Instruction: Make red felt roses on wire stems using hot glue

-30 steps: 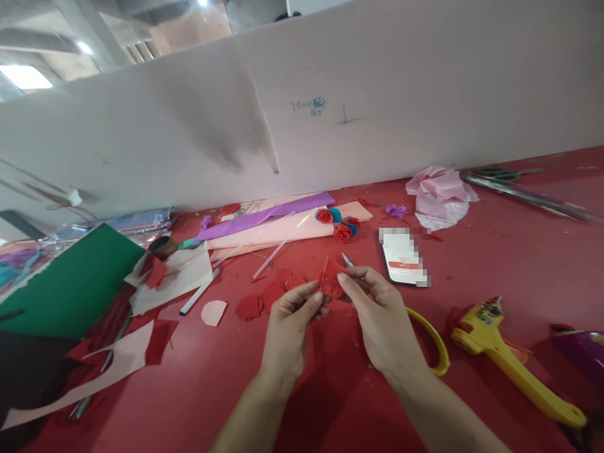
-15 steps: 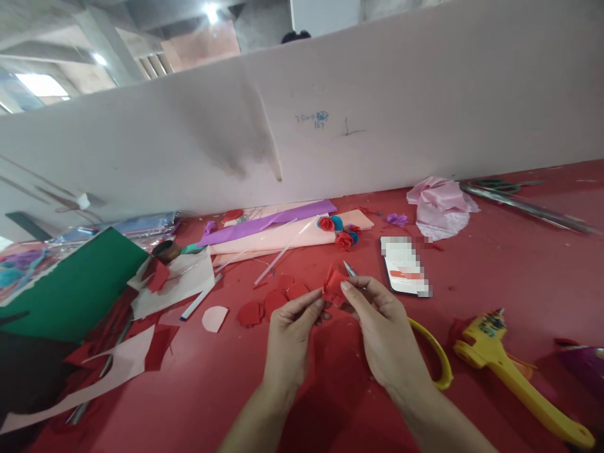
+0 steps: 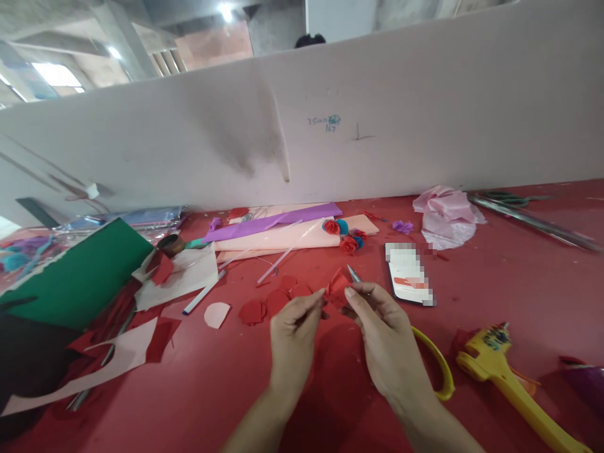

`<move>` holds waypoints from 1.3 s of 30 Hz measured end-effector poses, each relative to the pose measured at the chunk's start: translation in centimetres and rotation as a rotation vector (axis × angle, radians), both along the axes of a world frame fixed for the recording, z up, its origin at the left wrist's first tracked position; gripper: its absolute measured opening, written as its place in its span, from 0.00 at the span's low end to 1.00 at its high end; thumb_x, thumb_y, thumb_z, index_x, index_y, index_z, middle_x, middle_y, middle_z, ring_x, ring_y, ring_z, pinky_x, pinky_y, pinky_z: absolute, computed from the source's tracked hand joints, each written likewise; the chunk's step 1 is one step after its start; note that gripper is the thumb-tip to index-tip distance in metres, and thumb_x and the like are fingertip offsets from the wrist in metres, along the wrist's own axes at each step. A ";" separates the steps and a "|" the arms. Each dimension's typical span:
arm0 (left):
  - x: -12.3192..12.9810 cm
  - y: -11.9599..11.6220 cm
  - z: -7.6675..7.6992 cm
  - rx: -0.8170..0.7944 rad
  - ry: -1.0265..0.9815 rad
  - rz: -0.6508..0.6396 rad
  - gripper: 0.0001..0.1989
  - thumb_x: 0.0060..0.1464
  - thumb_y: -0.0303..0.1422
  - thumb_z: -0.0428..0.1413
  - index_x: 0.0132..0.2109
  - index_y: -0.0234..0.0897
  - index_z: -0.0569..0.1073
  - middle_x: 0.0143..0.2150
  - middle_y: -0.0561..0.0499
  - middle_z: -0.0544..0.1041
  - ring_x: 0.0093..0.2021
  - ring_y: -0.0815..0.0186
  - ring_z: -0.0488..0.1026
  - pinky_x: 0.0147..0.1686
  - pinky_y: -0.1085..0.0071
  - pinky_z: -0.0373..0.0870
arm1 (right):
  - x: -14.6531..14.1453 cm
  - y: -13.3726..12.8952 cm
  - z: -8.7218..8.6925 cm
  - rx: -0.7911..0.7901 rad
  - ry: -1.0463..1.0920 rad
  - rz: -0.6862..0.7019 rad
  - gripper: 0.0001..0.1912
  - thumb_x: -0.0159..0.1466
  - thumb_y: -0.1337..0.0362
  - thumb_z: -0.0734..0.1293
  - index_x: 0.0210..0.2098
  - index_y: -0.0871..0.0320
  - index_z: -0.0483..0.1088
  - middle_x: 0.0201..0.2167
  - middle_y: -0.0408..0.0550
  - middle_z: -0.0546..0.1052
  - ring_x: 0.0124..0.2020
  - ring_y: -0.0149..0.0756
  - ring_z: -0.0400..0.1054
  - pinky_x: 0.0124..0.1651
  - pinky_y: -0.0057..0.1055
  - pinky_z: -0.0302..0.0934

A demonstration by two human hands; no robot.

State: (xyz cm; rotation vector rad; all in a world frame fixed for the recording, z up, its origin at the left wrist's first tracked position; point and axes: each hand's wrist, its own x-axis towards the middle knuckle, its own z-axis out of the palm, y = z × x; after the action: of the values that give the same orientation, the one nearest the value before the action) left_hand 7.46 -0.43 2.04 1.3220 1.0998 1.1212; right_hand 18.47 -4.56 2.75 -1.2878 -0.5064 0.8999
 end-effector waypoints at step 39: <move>0.6 0.2 1.7 -0.334 -0.288 -0.041 0.07 0.41 0.33 0.64 0.29 0.34 0.80 0.24 0.50 0.76 0.25 0.70 0.70 0.31 0.73 0.66 | 0.3 0.0 0.1 0.085 0.037 0.041 0.09 0.55 0.58 0.72 0.33 0.54 0.72 0.28 0.41 0.74 0.31 0.33 0.65 0.37 0.31 0.61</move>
State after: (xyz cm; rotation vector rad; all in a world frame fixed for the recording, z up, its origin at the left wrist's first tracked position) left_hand 8.10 -0.24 3.79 0.8884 0.9898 1.0088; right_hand 18.82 -4.53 2.89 -1.1854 -0.5379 0.9256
